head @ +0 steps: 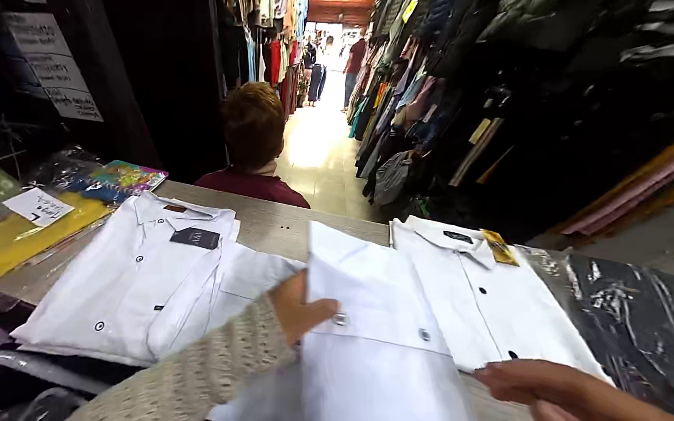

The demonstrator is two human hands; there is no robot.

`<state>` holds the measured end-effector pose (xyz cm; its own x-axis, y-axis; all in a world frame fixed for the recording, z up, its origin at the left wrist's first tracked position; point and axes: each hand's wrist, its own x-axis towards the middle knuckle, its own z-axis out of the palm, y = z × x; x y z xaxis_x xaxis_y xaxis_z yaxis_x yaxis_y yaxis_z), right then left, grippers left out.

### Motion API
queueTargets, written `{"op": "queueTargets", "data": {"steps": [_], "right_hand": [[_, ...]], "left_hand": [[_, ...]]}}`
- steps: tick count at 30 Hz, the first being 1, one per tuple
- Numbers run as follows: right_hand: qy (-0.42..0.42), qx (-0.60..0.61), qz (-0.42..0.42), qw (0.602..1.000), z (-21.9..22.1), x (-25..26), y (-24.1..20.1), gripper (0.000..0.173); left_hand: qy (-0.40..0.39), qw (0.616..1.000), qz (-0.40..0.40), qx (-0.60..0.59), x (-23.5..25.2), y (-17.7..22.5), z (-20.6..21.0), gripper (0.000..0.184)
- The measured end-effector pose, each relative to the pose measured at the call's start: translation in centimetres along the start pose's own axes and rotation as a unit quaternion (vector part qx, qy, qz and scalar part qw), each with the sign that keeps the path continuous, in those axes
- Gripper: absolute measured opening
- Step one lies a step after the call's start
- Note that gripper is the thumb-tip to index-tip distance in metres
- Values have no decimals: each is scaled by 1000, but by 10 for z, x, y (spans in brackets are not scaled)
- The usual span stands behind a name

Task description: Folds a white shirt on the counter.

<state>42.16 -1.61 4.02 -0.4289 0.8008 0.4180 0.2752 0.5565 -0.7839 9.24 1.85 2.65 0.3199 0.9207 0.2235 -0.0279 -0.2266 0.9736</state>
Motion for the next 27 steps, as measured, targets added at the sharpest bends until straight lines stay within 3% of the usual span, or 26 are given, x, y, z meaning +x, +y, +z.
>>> {"op": "queueTargets", "data": {"steps": [1, 3, 6, 8, 11, 16, 19, 22, 24, 26, 27], "right_hand": [[-15, 3, -4, 1000, 11, 1, 7, 19], [-55, -4, -2, 998, 37, 4, 22, 22], [-89, -53, 26, 994, 71, 12, 39, 28], [-79, -73, 50, 993, 80, 17, 46, 30], [-22, -138, 94, 986, 80, 23, 58, 36], [16, -236, 218, 947, 86, 36, 67, 51], [12, -166, 253, 953, 100, 49, 59, 70], [17, -59, 287, 956, 102, 54, 51, 80], [-15, 38, 312, 949, 97, 51, 40, 62], [-23, 137, 305, 942, 96, 44, 34, 24], [-1, 174, 280, 944, 97, 37, 32, 19]], "left_hand": [[90, 988, -106, 58, -14, 18, -10, 30], [156, 959, -165, 167, -32, 15, -49, 40], [158, 921, -244, 261, -51, -12, -109, 49], [146, 902, -295, 278, -56, -19, -127, 55], [143, 886, -282, 338, -59, -15, -128, 58], [180, 833, -172, 495, -52, -31, -137, 70], [141, 856, -261, 424, -33, -23, -141, 74], [133, 897, -307, 287, -14, 1, -130, 60], [138, 929, -283, 197, -6, 13, -124, 38], [155, 948, -244, 135, 0, 20, -120, 17], [157, 955, -222, 118, 3, 25, -118, 12]]}}
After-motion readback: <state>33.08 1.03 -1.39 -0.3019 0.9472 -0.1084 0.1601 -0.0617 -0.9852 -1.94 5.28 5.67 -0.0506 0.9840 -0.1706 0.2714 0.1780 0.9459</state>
